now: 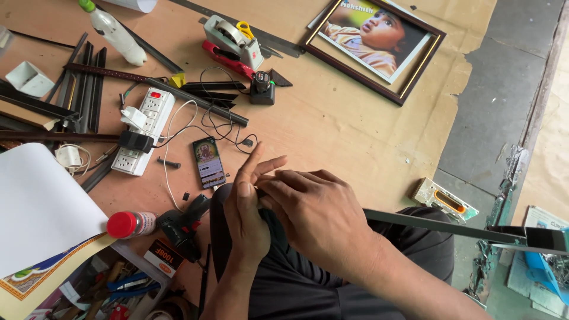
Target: Cleaning a picture frame and applying black electrical tape to its edges.
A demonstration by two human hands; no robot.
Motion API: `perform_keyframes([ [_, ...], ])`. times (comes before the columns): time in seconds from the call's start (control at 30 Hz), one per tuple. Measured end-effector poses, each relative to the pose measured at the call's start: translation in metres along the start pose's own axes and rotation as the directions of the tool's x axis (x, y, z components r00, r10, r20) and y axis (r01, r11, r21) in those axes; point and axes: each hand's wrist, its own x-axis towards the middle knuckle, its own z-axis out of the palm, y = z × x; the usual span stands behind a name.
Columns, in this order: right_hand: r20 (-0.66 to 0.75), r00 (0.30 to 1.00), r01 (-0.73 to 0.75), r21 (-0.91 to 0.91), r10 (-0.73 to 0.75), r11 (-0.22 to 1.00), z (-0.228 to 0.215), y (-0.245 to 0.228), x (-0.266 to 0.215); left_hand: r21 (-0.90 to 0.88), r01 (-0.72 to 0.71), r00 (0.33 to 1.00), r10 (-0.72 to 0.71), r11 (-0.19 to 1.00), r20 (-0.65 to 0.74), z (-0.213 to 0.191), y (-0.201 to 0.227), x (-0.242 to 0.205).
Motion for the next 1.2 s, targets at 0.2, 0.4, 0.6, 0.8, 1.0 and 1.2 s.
perform_keyframes([
  [0.2,-0.019,0.989,-0.141,0.097,0.144,0.985,0.001,-0.004,-0.001,-0.025,-0.021,0.999,0.022,0.999,0.038,-0.001,-0.003,-0.001],
  [0.4,0.216,0.975,-0.065,0.087,0.045,0.994,-0.002,-0.001,0.014,-0.077,-0.062,0.997,0.065,0.995,0.033,-0.001,-0.005,-0.002],
  [0.6,0.066,0.998,-0.02,-0.065,0.024,0.998,0.004,0.0,0.008,0.03,-0.051,0.998,0.049,0.998,0.043,-0.007,-0.005,-0.001],
  [0.8,-0.174,0.981,0.027,-0.3,-0.082,0.953,0.033,0.013,-0.018,-0.063,-0.174,0.984,0.172,0.983,-0.041,-0.002,-0.015,0.001],
  [1.0,-0.19,0.938,0.143,-0.552,-0.291,0.822,0.025,0.02,-0.018,0.047,-0.121,0.983,0.127,0.991,-0.135,0.001,-0.02,0.011],
  [1.2,-0.225,0.916,0.046,-0.764,-0.332,0.644,0.021,0.049,-0.045,0.046,-0.141,0.972,0.147,0.989,-0.186,0.003,-0.024,0.02],
])
